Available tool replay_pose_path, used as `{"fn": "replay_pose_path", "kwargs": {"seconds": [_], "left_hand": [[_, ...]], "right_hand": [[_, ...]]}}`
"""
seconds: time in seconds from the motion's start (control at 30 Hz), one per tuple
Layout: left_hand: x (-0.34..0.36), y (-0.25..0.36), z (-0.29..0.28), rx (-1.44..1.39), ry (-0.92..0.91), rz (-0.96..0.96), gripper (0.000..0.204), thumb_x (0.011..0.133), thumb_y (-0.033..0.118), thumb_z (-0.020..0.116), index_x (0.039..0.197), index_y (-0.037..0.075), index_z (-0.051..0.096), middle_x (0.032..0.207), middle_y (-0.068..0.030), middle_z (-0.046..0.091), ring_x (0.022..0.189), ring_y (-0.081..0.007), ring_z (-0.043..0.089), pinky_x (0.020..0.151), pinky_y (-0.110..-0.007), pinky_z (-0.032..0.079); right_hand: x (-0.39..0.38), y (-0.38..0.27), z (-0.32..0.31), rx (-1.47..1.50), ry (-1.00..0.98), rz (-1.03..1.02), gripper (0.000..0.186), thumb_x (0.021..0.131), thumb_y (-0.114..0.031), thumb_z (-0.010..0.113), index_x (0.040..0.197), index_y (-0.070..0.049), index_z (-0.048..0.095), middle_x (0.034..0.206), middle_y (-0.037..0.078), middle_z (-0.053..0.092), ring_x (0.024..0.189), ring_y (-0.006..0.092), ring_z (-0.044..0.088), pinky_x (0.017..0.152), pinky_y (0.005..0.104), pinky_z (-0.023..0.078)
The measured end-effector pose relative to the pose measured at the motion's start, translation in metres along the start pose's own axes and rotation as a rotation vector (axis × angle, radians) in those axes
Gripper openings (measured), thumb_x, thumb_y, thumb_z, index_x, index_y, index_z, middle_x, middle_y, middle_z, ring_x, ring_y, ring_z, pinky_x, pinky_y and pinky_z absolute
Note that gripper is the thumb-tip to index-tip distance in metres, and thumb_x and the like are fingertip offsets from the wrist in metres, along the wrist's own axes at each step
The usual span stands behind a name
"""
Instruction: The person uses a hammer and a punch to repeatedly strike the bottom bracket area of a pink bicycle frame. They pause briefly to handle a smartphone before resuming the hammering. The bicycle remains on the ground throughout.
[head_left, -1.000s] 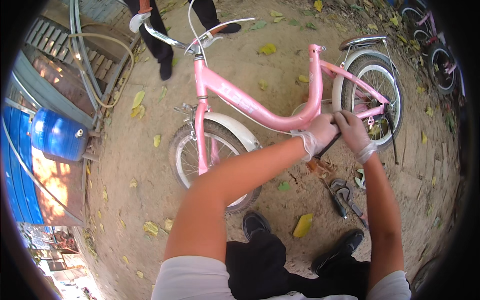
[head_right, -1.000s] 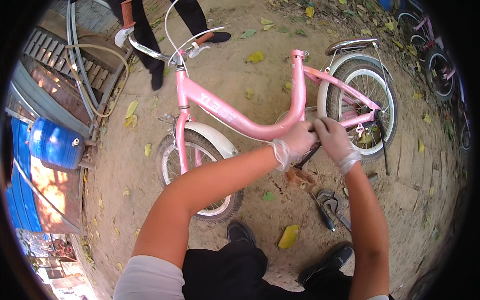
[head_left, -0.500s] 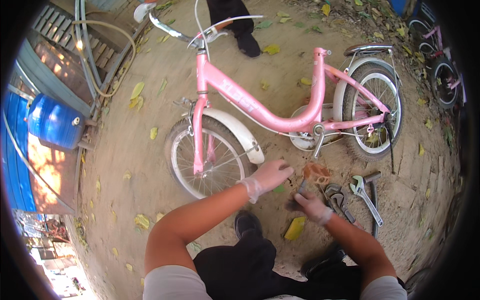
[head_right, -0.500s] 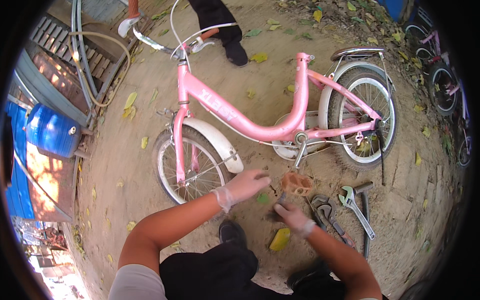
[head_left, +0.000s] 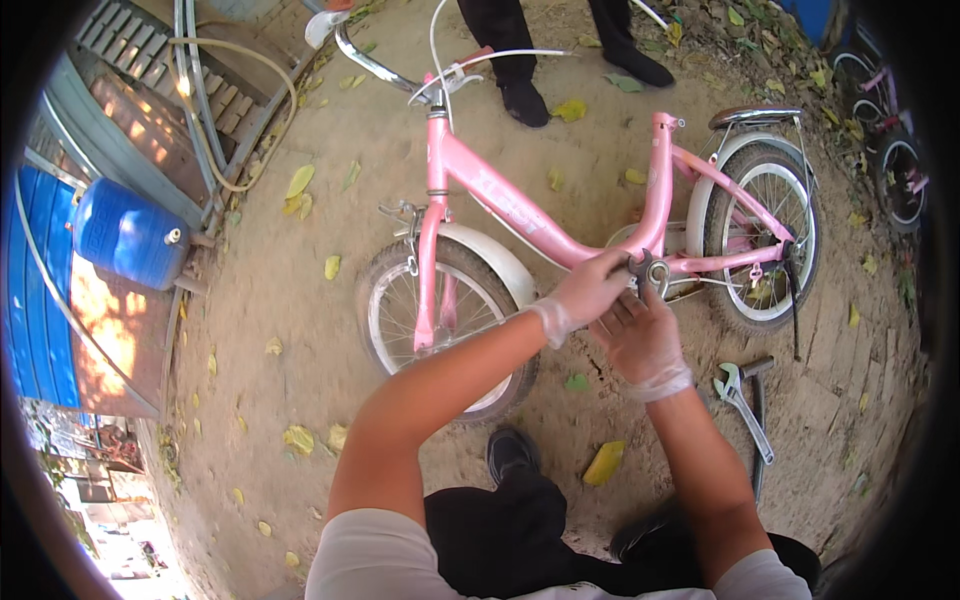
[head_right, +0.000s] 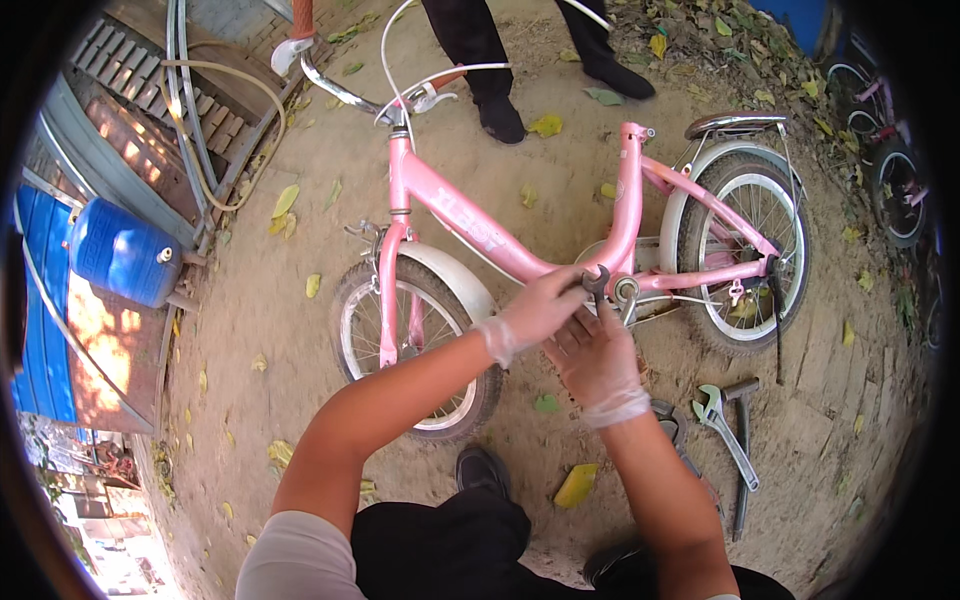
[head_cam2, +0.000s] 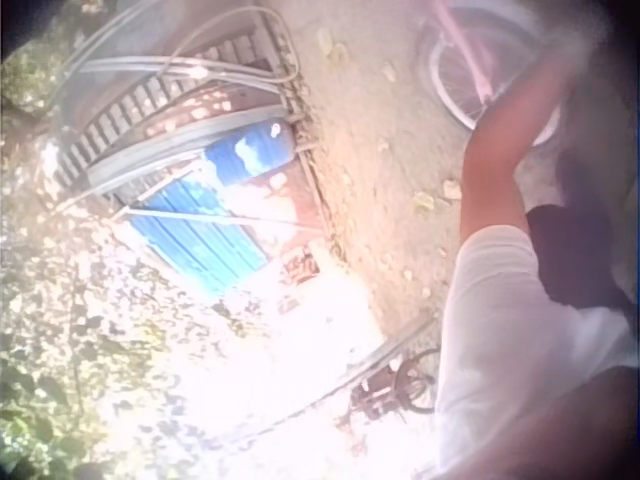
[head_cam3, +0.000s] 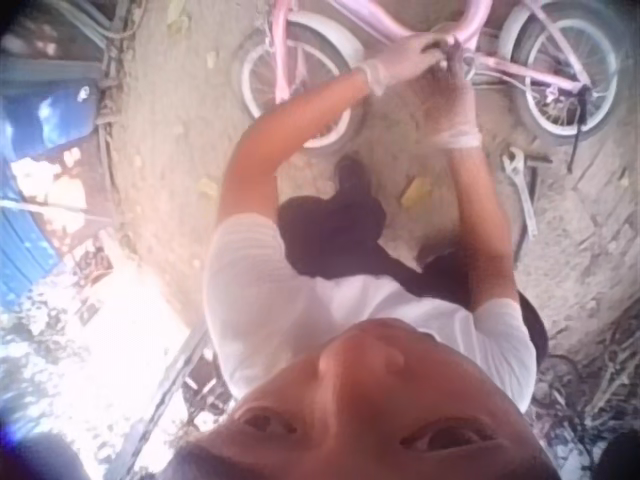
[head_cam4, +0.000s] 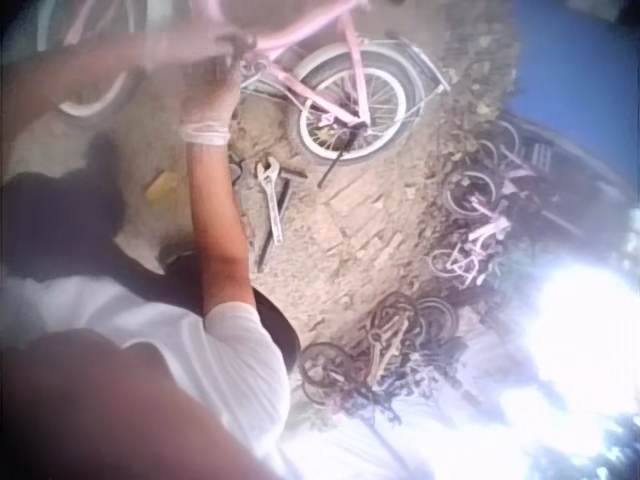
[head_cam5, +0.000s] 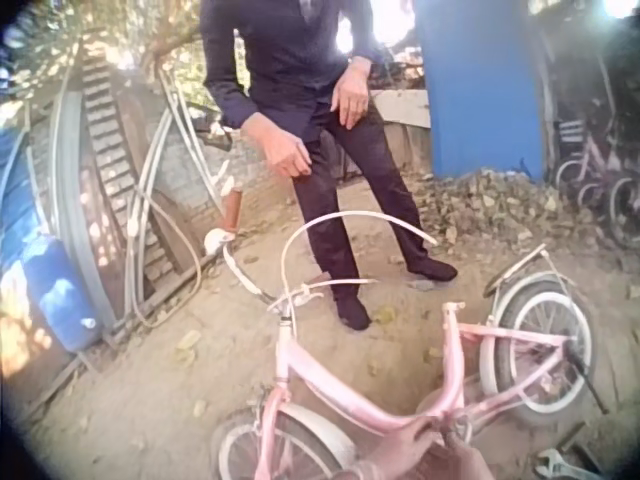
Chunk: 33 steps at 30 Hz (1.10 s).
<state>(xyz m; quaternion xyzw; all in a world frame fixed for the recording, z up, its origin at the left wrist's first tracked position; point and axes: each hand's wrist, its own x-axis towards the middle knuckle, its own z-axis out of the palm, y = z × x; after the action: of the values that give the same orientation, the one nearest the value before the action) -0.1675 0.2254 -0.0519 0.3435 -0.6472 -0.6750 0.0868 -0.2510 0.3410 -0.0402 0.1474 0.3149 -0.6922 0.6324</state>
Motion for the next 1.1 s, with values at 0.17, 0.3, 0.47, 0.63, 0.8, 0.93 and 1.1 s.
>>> {"fn": "replay_pose_path", "kwargs": {"seconds": [0.17,0.3,0.47,0.63,0.8,0.93,1.1], "left_hand": [[0.044,0.001,0.055,-0.046,-0.239,0.179,0.023,0.099,0.021,0.050,0.113,0.005,0.058,0.093,-0.0087,0.068,0.089,-0.0167,0.068,0.074,-0.035,0.055],[0.041,-0.009,0.087,0.301,-0.281,0.317,0.025,0.097,0.022,0.049,0.111,0.003,0.059,0.093,-0.0167,0.069,0.088,-0.0295,0.068,0.075,-0.041,0.054],[0.033,-0.013,0.080,0.573,-0.413,0.234,0.029,0.095,0.024,0.052,0.111,0.003,0.064,0.102,-0.0231,0.068,0.099,-0.0362,0.066,0.088,-0.039,0.051],[0.012,-0.020,0.062,0.348,-0.278,0.246,0.034,0.095,0.026,0.055,0.116,0.003,0.066,0.105,-0.0171,0.070,0.099,-0.0298,0.067,0.090,-0.038,0.050],[-0.024,-0.027,0.021,0.318,-0.038,0.070,0.036,0.095,0.028,0.056,0.117,0.001,0.065,0.104,-0.0167,0.070,0.098,-0.0255,0.067,0.090,-0.034,0.050],[-0.054,-0.018,-0.014,0.402,-0.005,-0.041,0.040,0.095,0.027,0.058,0.124,0.000,0.061,0.108,-0.0164,0.069,0.103,-0.0232,0.066,0.091,-0.033,0.050],[-0.069,0.005,-0.029,0.071,0.089,0.092,0.046,0.095,0.023,0.058,0.135,0.002,0.054,0.121,-0.0199,0.066,0.113,-0.0268,0.064,0.097,-0.034,0.048]], "right_hand": [[-0.031,-0.063,-0.018,-0.528,0.041,-0.424,0.032,0.097,-0.027,0.057,0.116,-0.002,0.059,0.111,0.010,0.063,0.102,0.0259,0.060,0.092,0.0439,0.046],[-0.033,-0.107,-0.033,-1.965,0.339,-1.607,0.028,0.091,-0.017,0.062,0.113,0.000,0.063,0.105,0.014,0.065,0.094,0.0332,0.063,0.084,0.0435,0.050],[-0.033,-0.142,-0.061,-2.329,-0.134,-0.693,0.025,0.089,-0.024,0.063,0.099,-0.001,0.069,0.095,0.019,0.066,0.091,0.0382,0.063,0.081,0.0453,0.050],[-0.039,-0.135,-0.124,-2.271,-0.085,-0.157,0.027,0.091,-0.027,0.061,0.093,-0.002,0.070,0.086,0.020,0.068,0.086,0.0369,0.066,0.080,0.0439,0.051],[-0.032,-0.046,-0.141,-1.655,-0.287,0.227,0.038,0.099,-0.035,0.056,0.108,0.001,0.066,0.097,0.014,0.072,0.096,0.0257,0.070,0.091,0.0381,0.052],[-0.018,0.054,-0.094,-0.451,-0.159,0.329,0.047,0.103,-0.033,0.048,0.140,-0.004,0.043,0.132,0.016,0.058,0.122,0.0293,0.058,0.108,0.0506,0.041],[0.035,0.065,-0.038,0.214,-0.432,0.014,0.041,0.105,-0.043,0.038,0.122,-0.012,0.059,0.123,0.005,0.065,0.117,0.0230,0.059,0.102,0.0430,0.042]]}}
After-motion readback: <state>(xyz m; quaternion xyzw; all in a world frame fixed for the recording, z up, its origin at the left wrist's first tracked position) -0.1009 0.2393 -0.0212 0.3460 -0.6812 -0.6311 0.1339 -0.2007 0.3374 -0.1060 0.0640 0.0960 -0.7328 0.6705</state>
